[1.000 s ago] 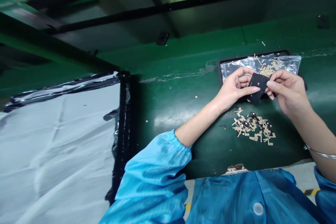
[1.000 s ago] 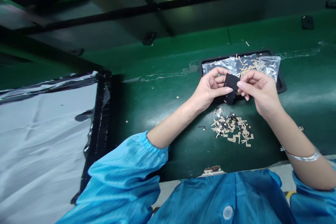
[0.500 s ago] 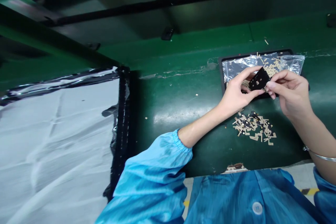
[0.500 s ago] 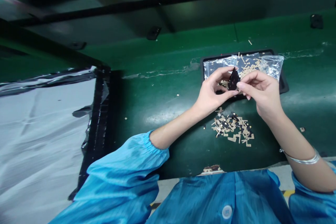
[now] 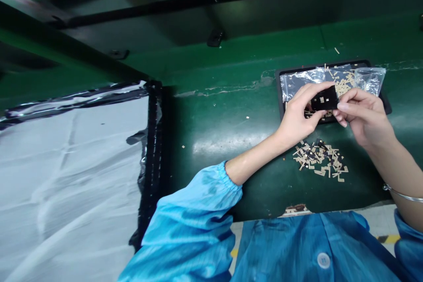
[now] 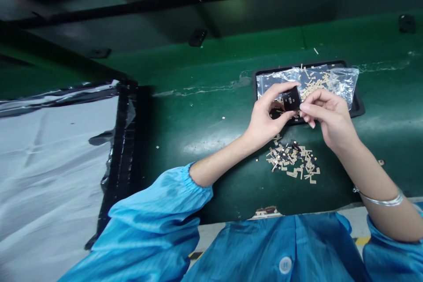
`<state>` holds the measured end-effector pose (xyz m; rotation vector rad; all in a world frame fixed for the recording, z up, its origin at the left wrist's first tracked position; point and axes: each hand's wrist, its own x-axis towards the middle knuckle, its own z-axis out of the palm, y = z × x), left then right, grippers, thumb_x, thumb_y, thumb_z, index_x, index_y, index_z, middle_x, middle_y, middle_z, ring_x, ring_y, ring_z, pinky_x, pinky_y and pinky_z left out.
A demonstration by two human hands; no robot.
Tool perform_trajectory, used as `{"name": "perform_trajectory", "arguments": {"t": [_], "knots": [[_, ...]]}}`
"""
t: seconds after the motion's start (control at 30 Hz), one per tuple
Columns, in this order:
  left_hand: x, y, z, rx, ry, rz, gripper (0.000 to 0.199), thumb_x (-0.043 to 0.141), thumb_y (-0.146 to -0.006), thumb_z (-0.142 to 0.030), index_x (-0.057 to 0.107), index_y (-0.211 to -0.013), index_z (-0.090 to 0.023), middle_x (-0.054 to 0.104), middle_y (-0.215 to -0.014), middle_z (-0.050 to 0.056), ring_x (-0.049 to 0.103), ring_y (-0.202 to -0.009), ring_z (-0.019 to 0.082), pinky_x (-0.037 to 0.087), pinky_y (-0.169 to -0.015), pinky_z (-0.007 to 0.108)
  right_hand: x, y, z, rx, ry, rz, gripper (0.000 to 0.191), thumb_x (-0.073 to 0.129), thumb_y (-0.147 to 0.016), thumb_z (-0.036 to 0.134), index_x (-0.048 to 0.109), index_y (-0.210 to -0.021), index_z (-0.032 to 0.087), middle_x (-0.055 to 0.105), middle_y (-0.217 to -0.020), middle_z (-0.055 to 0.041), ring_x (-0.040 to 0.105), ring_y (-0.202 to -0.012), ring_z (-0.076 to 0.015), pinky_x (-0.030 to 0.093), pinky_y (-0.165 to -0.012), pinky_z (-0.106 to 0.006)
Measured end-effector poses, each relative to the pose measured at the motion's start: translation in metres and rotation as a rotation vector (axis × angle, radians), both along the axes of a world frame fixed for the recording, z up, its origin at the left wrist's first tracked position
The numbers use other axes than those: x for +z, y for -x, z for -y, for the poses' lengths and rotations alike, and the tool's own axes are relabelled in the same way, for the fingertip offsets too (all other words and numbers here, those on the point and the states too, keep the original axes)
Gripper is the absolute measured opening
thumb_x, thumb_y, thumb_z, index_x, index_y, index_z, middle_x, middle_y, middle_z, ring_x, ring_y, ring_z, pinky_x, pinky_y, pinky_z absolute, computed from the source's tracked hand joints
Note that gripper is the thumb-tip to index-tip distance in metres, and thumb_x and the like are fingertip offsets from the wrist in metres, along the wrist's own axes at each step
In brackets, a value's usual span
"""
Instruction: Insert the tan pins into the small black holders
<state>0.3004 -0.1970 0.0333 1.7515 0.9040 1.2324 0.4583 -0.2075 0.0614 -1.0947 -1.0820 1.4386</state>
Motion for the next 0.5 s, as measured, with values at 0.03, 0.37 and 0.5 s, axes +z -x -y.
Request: {"name": "perform_trajectory", "arguments": {"t": [0.03,0.37,0.5], "knots": [[0.000,0.000,0.000,-0.002,-0.011,-0.011,0.041,0.057,-0.076,-0.012,0.055,-0.116,-0.022,0.059,-0.119,0.006,0.053,-0.111,0.022,0.049,-0.082,0.032,0.000,0.000,0.000,0.004,0.022,-0.004,0.009,0.073,-0.066,0.019,0.064,-0.063,0.019,0.059,-0.055,0.0002,0.052,-0.047,-0.0097,0.032,-0.039,-0.023],[0.010,0.006,-0.020,0.022,0.302,0.177,0.036,0.053,-0.086,-0.037,0.052,-0.119,-0.021,0.061,-0.115,0.009,0.059,-0.102,0.021,0.051,-0.069,0.027,-0.005,0.004,0.002,-0.083,-0.166,0.255,0.015,0.069,-0.074,0.026,0.061,-0.063,0.020,0.060,-0.056,0.0015,0.050,-0.047,-0.0091,0.035,-0.041,-0.023],[0.023,0.007,-0.067,0.144,0.412,0.147,0.028,0.041,-0.093,-0.038,0.052,-0.107,-0.016,0.065,-0.081,0.005,0.063,-0.069,0.014,0.045,-0.057,0.023,-0.004,0.006,0.010,0.097,-0.345,0.635,0.006,0.066,-0.076,0.023,0.067,-0.082,0.023,0.063,-0.063,0.0021,0.054,-0.051,-0.0107,0.039,-0.046,-0.025]]}}
